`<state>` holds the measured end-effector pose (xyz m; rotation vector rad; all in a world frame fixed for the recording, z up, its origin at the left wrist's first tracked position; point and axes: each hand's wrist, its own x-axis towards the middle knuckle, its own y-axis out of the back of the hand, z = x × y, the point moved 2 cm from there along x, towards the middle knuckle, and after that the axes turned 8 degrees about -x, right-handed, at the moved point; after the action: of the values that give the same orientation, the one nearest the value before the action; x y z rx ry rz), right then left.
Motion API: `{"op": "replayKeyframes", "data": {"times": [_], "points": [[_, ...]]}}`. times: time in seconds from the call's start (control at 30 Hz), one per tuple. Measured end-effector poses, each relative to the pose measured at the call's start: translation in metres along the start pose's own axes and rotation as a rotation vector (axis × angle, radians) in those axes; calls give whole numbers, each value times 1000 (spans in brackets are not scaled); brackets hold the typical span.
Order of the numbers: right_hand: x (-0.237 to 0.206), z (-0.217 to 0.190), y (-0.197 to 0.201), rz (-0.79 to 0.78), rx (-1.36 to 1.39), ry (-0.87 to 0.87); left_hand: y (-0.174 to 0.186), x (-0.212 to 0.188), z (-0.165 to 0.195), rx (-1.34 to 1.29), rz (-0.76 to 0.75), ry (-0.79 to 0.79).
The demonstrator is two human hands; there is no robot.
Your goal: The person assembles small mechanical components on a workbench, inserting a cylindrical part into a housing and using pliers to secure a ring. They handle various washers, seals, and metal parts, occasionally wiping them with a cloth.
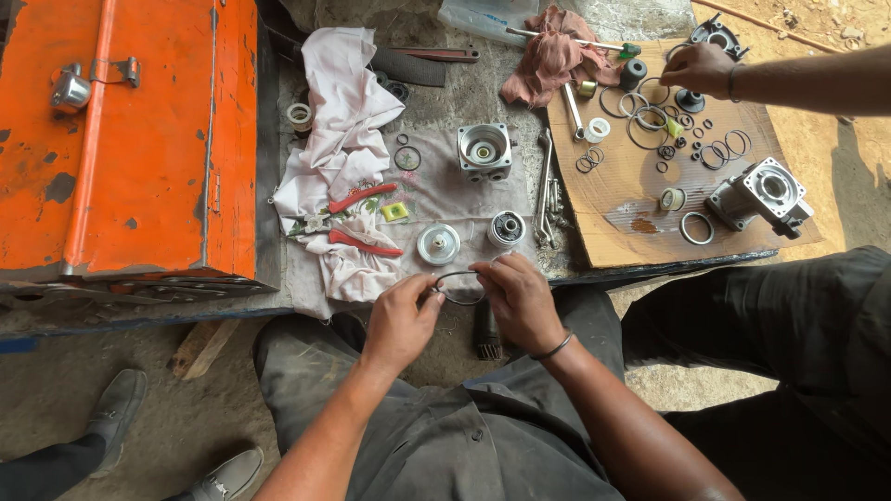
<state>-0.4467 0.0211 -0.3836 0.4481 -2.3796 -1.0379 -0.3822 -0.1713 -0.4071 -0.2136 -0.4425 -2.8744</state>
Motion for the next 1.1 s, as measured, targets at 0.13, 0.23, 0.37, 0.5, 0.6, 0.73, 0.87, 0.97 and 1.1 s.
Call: {"op": "replayKeyframes", "data": {"times": [0.13, 0.23, 0.37, 0.5, 0.6, 0.73, 0.87, 0.97, 1.1], "points": [[14, -8, 13, -100, -140, 210, -6, -2, 5, 32, -178, 47], [9, -6, -3, -118, 27, 12, -13, -3, -3, -218, -65, 108], [-14, 3, -40, -185, 721, -318, -24, 1, -29, -664, 68, 367], [-25, 27, -51, -142, 685, -476, -28, 4, -43, -637, 136, 426], [-20, 47, -37, -49, 581, -502, -26, 10, -38, -448, 16, 313], [-15, 59, -17, 28, 400, -474, -18, 33, -27, 6, 9, 106], [-15, 60, -10, -15, 319, -452, -28, 68, -31, 532, -93, -137], [-17, 58, -13, -21, 302, -386, -41, 86, -45, 678, -225, -112], [-18, 63, -20, -16, 387, -426, -41, 95, -59, 533, -214, -107]]}}
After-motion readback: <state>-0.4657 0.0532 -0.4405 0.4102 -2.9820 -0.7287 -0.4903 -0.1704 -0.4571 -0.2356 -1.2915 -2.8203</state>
